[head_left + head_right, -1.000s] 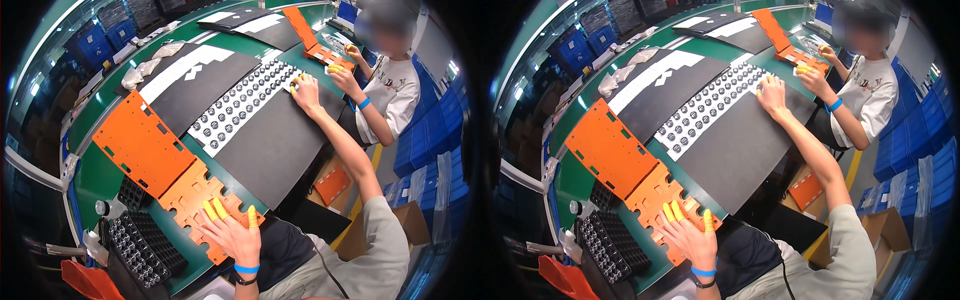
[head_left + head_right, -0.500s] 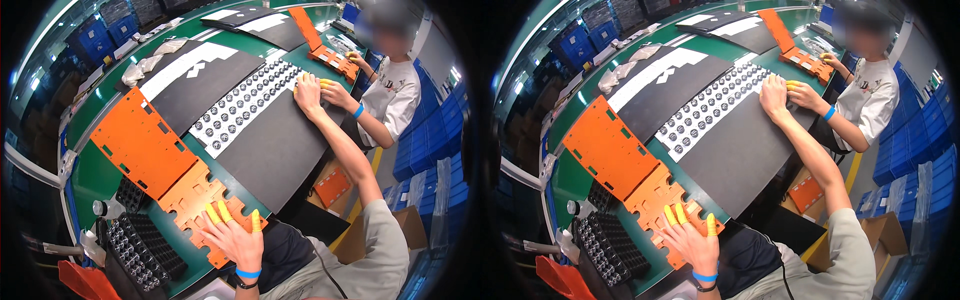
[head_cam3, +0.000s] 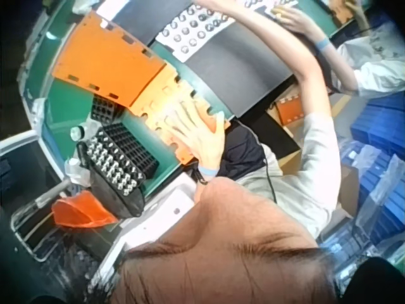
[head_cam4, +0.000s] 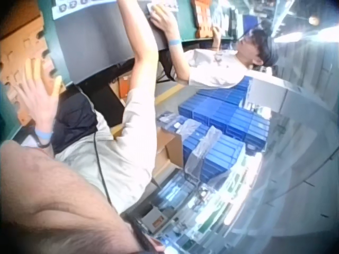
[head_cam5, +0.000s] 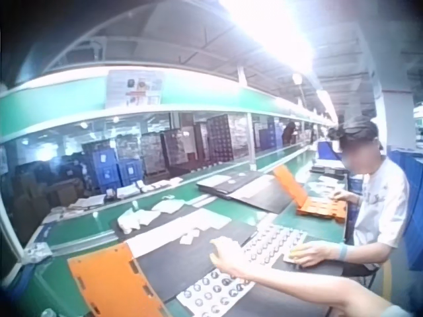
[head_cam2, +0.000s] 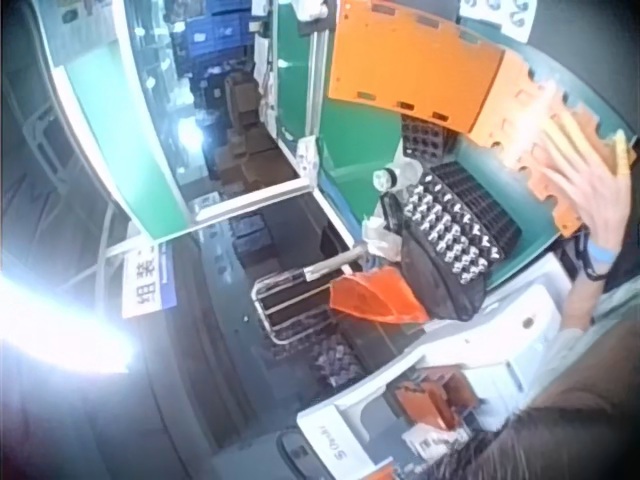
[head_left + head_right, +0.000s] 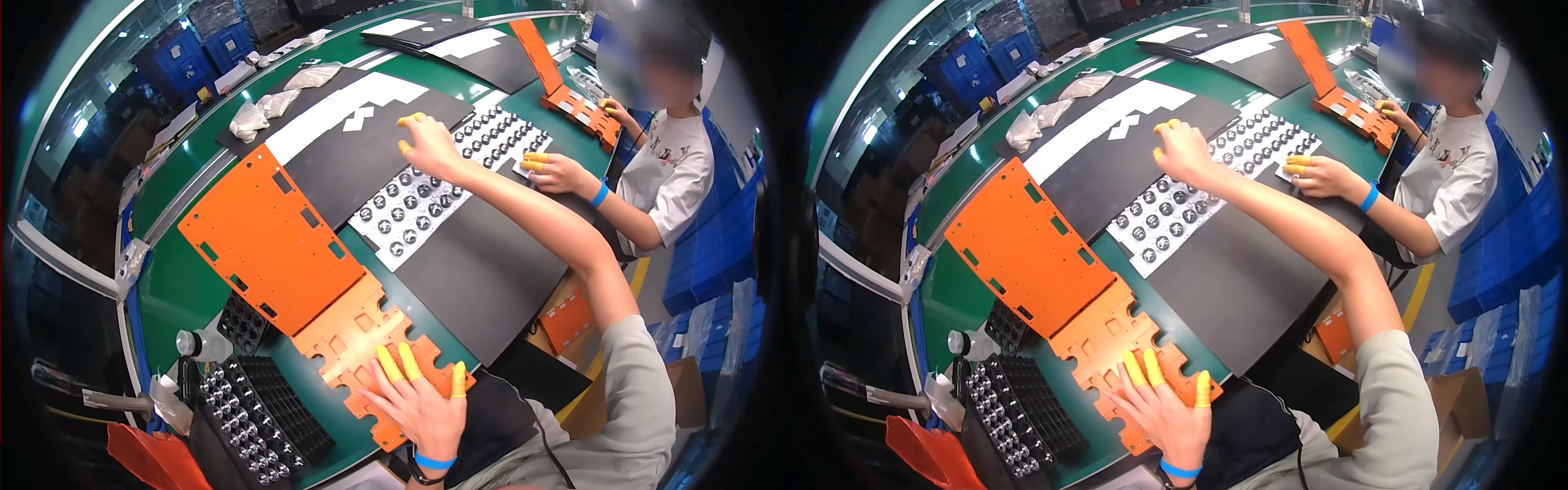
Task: The person places small white square components onto an orange circuit board, then inserts cylindrical cells into the board's slots. They use a machine to press the board and repeat the process with another board, handling components one at a time.
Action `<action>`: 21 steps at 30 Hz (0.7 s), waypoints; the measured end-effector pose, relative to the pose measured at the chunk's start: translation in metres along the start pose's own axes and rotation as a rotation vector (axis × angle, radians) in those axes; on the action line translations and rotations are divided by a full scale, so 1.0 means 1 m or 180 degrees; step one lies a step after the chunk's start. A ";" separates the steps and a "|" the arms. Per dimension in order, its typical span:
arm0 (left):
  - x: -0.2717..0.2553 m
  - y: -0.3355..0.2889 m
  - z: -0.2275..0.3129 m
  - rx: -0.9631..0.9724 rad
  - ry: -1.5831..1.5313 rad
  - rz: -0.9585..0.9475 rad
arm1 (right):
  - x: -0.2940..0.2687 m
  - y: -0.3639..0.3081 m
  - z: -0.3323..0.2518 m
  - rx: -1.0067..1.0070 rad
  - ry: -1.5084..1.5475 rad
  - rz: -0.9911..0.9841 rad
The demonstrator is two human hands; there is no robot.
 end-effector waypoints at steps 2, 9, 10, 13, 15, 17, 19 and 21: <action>0.001 0.000 -0.001 -0.0021 -0.0109 -0.0063 | 0.039 0.028 0.018 0.0607 -0.0062 -0.0418; 0.006 0.003 0.001 -0.0022 0.0066 -0.0653 | 0.136 0.098 0.039 0.0372 -0.0596 -0.0449; 0.003 0.004 0.004 0.0088 0.0227 -0.0682 | 0.142 0.104 0.044 0.0275 -0.0650 -0.0415; 0.011 0.003 0.000 0.0004 0.0235 -0.1135 | 0.163 0.106 0.046 0.0093 -0.0753 -0.0646; 0.010 0.005 -0.005 -0.0079 0.0093 -0.1195 | 0.174 0.109 0.041 0.0102 -0.0729 -0.1131; 0.011 0.005 -0.007 -0.0139 0.0035 -0.1321 | 0.168 0.107 0.038 0.0020 -0.0633 -0.1152; 0.014 0.004 -0.008 -0.0221 0.0069 -0.1483 | 0.161 0.104 0.035 -0.0059 -0.0539 -0.1165; 0.018 0.001 -0.008 -0.0220 0.0093 -0.1482 | 0.157 0.098 0.033 -0.0150 -0.0499 -0.1211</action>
Point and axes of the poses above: each hand's wrist, its own y-axis towards the middle knuckle, its own x-axis out of the palm, z = x × y, the point moved 10 cm from there along y, towards the middle knuckle, and after that the axes turned 5 degrees about y, right-handed, at the moved point
